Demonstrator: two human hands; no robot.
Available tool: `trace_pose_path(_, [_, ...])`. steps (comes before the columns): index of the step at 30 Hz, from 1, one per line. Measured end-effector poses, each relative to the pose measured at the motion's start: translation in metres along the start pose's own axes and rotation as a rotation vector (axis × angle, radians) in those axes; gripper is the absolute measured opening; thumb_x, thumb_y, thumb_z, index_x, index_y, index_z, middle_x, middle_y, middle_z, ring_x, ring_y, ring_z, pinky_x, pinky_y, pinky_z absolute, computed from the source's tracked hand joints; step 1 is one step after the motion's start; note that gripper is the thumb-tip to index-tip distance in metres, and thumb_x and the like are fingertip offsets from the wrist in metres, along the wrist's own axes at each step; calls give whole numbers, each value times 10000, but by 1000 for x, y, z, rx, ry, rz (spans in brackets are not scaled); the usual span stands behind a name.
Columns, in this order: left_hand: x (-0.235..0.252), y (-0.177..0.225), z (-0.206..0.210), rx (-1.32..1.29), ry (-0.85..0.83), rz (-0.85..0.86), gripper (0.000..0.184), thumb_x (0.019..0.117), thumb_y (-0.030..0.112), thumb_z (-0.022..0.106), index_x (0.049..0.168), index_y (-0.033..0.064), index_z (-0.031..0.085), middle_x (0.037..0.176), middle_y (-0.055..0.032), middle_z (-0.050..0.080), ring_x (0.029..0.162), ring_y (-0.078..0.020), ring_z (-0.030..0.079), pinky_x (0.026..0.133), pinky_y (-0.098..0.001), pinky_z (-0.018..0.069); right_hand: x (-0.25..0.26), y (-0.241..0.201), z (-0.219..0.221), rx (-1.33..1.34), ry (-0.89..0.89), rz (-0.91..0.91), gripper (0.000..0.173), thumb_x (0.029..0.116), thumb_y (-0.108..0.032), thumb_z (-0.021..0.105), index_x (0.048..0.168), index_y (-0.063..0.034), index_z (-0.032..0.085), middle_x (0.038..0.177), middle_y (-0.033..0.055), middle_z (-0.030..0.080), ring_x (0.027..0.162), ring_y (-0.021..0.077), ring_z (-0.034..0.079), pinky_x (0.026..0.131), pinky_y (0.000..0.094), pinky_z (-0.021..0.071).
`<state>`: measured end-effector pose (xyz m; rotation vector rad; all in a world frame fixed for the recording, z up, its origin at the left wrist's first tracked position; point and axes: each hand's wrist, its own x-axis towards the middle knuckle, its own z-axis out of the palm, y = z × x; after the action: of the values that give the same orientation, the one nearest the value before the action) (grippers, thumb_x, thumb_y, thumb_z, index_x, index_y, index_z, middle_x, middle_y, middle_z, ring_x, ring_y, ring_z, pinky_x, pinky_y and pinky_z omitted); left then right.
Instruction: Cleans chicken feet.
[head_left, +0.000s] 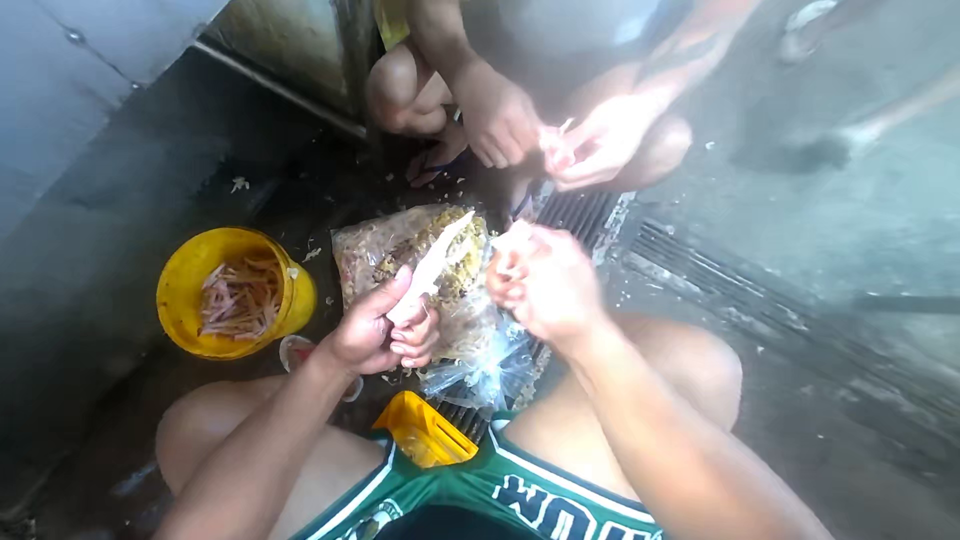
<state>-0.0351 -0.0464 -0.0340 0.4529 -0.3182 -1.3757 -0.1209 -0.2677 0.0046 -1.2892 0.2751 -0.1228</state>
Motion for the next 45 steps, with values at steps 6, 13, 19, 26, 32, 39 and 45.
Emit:
trace_pose_path(6, [5,-11,2,44,-139,-118,385,1045,491,471,822,190,559,642,55,503,556,-90,524,530,-257,456,-2,7,15,-439,-26,-181,374,1095,-291,404,826,-146,619,655,-51,561,555,45,546,509,230,490])
trace_pose_path(13, [-2,-13,-1,119,-113,-109,425,1068,492,430,790,192,548,642,59,497,553,-77,510,523,-243,442,8,3,-10,-350,-41,-256,421,1084,-357,435,759,-132,582,604,-22,496,481,85,463,444,259,424])
trace_pose_path(19, [1,-12,1,258,-55,-103,432,1055,508,463,745,215,527,610,85,476,528,-54,502,497,-223,434,1,6,4,-393,-132,-167,375,1050,-300,513,733,-130,621,589,-39,531,515,54,534,491,232,493])
trace_pose_path(26, [-14,11,12,483,14,-66,420,1081,465,422,772,207,539,621,97,461,537,-23,466,495,-190,397,5,-11,-20,-275,91,-57,330,1058,-369,546,841,-136,631,599,-23,488,461,91,440,426,268,406])
trace_pose_path(32, [-34,33,0,1065,319,136,472,1070,512,439,756,197,598,641,121,492,578,21,459,534,-170,396,1,-45,-44,-152,190,-156,309,1052,-293,436,776,-221,556,578,-92,444,449,44,411,437,214,399])
trace_pose_path(39, [-15,24,13,1425,266,142,433,1098,415,438,857,123,648,681,86,530,624,26,502,588,-177,447,-2,2,-2,-374,-218,163,410,1034,-427,536,770,-125,620,556,-33,448,456,60,401,445,222,353])
trace_pose_path(45, [-16,22,9,1484,266,190,426,1093,388,455,799,125,616,652,74,518,592,6,500,544,-190,439,-3,7,1,-138,-208,406,439,1068,-483,455,861,-150,651,556,-61,424,438,20,361,428,175,313])
